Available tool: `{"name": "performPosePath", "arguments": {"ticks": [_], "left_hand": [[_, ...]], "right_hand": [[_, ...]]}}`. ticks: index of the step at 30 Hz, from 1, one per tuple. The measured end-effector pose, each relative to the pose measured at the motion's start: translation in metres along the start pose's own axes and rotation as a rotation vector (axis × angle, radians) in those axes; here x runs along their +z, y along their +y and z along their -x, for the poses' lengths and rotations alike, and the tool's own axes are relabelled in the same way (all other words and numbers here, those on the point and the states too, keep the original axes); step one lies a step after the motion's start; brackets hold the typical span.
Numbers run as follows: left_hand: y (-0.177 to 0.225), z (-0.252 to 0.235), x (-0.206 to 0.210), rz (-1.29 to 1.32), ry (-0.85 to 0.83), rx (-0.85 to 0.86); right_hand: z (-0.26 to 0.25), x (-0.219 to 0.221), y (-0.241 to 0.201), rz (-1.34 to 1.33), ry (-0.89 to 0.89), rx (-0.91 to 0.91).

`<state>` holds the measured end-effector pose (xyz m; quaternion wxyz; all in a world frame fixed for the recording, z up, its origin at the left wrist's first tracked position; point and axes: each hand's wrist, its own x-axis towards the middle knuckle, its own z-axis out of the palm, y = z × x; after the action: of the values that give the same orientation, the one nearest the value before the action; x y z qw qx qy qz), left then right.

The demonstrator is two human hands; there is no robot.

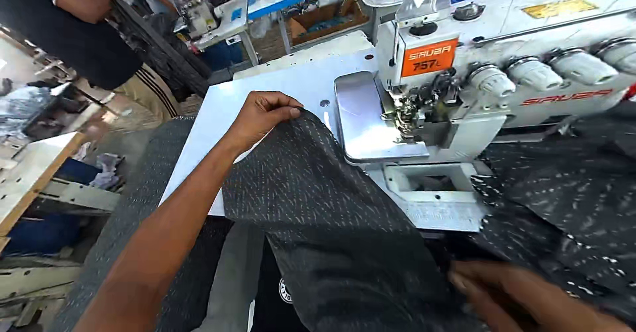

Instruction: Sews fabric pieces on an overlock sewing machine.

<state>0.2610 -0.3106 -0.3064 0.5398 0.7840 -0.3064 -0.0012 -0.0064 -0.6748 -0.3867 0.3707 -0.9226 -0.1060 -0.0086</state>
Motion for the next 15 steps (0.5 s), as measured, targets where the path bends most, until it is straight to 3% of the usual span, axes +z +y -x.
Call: {"name": "performPosePath", "arguments": {"ticks": [2,4,9,15], "left_hand": [[0.015,0.004,0.002,0.015,-0.005,0.028],[0.029,0.009,0.004,0.02,0.007,0.044],[0.048,0.023,0.007,0.024,0.038,0.09],[0.045,0.035,0.007,0.098,0.092,0.108]], "right_hand": [[-0.066,0.004,-0.024,-0.005,0.266,-0.269],[-0.132,0.006,-0.053,-0.065,0.395,-0.4],[-0.227,0.01,-0.096,-0.386,0.169,-0.418],[-0.232,0.02,-0.109,-0.69,-0.006,-0.33]]}}
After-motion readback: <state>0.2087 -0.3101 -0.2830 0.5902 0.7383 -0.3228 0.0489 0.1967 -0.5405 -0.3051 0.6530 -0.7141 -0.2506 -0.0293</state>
